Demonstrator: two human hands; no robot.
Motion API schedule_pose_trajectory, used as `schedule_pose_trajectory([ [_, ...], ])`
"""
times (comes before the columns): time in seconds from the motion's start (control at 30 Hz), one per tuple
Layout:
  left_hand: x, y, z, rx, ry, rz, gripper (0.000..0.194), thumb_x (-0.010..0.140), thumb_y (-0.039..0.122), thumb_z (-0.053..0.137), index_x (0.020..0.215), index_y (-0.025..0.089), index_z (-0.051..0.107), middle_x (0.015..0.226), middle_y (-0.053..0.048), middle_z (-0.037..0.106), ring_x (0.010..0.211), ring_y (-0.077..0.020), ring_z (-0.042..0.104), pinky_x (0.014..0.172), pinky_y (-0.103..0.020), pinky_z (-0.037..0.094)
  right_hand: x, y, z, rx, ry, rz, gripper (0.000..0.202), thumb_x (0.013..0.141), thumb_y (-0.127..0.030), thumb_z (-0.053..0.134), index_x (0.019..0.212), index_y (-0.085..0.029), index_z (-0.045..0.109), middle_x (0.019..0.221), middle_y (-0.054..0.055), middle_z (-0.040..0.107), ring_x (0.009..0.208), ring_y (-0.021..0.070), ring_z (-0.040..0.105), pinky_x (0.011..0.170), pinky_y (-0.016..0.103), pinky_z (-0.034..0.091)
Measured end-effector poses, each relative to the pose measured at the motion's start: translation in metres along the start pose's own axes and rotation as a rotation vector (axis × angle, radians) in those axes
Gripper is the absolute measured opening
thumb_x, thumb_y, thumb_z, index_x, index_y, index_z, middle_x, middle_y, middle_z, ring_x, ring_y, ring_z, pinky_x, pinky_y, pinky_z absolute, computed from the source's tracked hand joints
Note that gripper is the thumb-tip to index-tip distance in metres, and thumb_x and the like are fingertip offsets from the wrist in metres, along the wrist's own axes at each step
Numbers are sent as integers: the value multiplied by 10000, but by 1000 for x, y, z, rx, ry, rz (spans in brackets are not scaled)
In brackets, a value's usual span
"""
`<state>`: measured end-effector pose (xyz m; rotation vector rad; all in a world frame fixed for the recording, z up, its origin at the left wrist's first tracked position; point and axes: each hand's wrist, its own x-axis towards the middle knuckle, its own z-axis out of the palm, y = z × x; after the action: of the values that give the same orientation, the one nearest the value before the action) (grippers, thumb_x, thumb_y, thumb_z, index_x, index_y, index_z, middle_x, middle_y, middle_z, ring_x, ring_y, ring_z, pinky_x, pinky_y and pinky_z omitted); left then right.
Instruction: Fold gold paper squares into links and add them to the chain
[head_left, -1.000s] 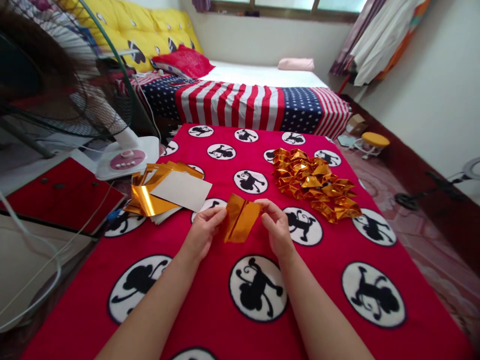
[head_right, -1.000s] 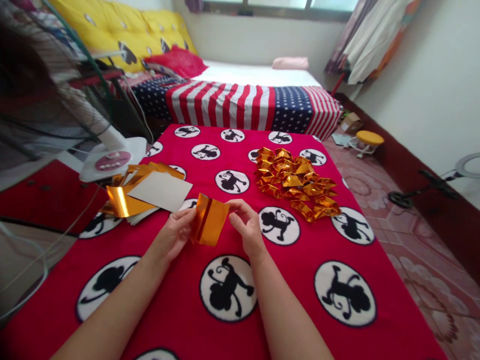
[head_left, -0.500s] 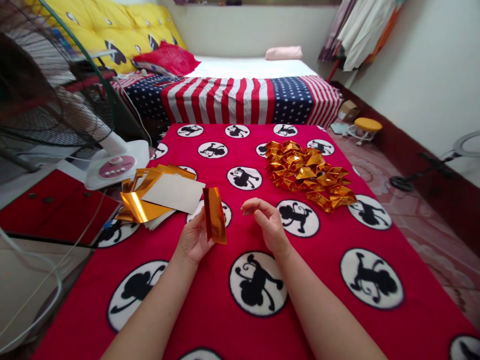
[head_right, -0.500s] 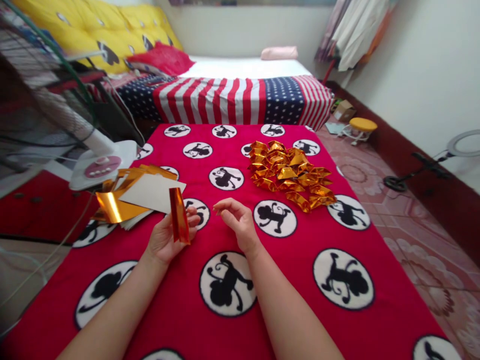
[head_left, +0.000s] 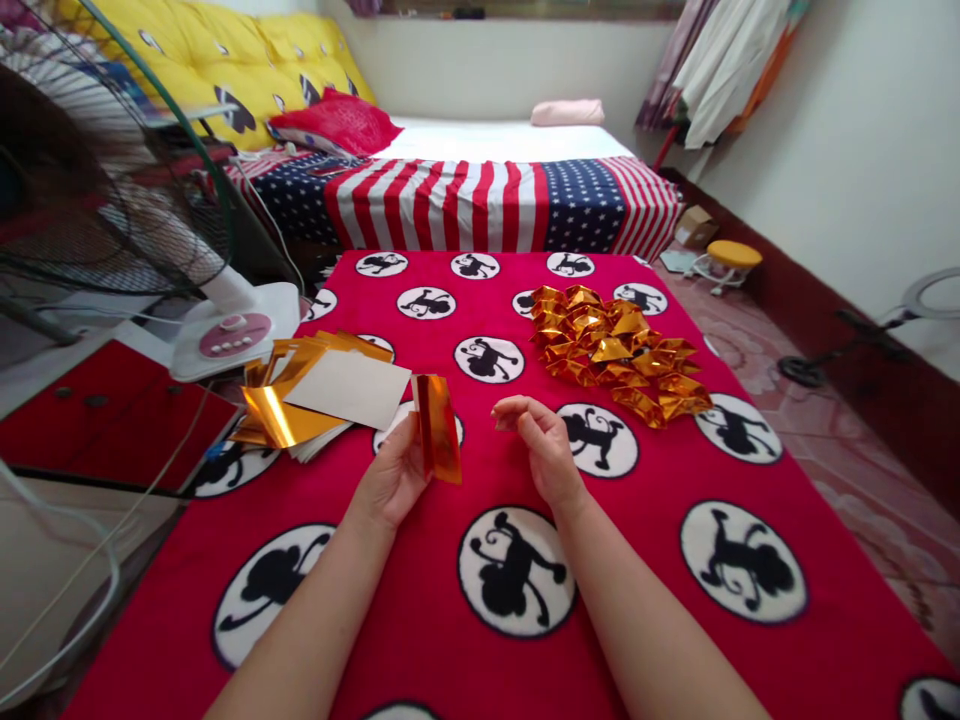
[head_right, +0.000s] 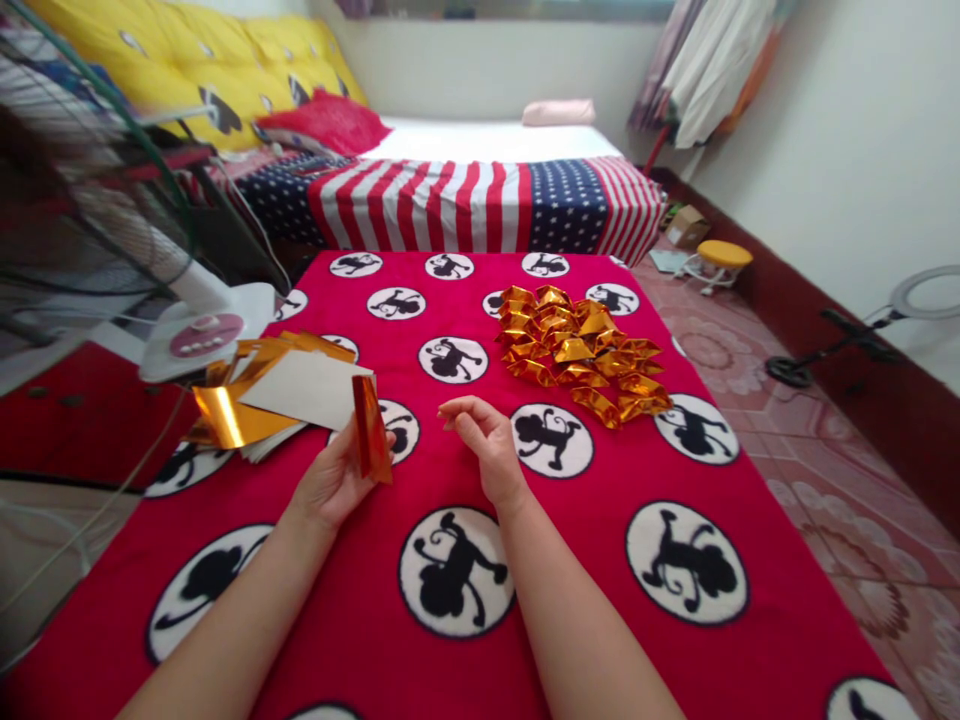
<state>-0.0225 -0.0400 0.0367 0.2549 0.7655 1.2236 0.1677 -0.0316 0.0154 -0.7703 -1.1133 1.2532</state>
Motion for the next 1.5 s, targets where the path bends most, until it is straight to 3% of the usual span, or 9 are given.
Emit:
schedule_pose_trajectory([
  [0.2,10,-11,-10,290,134,238,276,697,358,799,803,143,661,592,42,630,457,-61,561,435,-141,454,0,0,0,-54,-16,24,300,880,-480,590,963,-216,707,918,42,671,813,169,580,790,298,467],
  [0.43,6,-15,-17,1191,190,897,186,843,336,658,908,181,736,841,-25,746,733,-152,681,679,-230,521,1,-2,5,-131,-21,31,438,802,-456,682,1182,-257,595,1045,33,622,846,151,583,768,269,482],
  [0.57,4,-15,-17,1369,77,1096,130,859,268,646,921,197,735,905,-31,759,779,-156,700,735,-239,533,-1,2,6,-231,-8,82,359,763,-389,738,1069,-228,641,966,31,656,823,160,603,742,268,486],
  [0.77,6,-18,-18,1362,-70,1077,155,825,244,694,972,203,720,913,-29,754,776,-154,697,745,-251,550,-1,2,5,-289,25,3,100,802,-294,694,791,-199,664,746,-10,644,698,141,584,676,252,468],
  [0.93,8,-19,-17,1310,-182,1050,137,814,179,696,947,202,717,872,-25,741,780,-152,684,741,-266,551,0,-8,8,-337,18,-84,54,800,-233,692,844,-205,679,797,3,657,752,153,605,729,270,485],
  [1.03,9,-15,-15,1323,-237,1126,115,833,152,666,901,226,722,860,-23,725,817,-158,667,767,-291,544,-1,-13,10,-404,-2,-215,61,810,-201,687,868,-220,695,871,22,647,831,167,613,781,297,490],
  [1.2,9,-7,-12,1538,-69,1335,172,817,135,666,898,268,737,1120,-52,661,1061,-217,577,935,-396,477,-4,-9,7,-642,22,-394,116,836,-180,653,812,-270,722,968,36,615,907,188,587,802,338,485],
  [1.33,9,-9,-15,1641,-10,1327,217,852,118,599,931,266,736,1091,-60,643,994,-204,567,912,-383,469,-5,1,1,-866,8,-422,184,862,-182,606,805,-303,732,962,40,609,888,201,561,781,351,466],
  [1.5,12,-17,-20,1700,-273,1177,202,888,147,559,961,246,719,948,-54,667,917,-187,588,843,-340,486,-6,5,1,-1039,-95,-315,227,867,-130,536,806,-261,710,884,39,614,862,191,555,758,317,434],
])
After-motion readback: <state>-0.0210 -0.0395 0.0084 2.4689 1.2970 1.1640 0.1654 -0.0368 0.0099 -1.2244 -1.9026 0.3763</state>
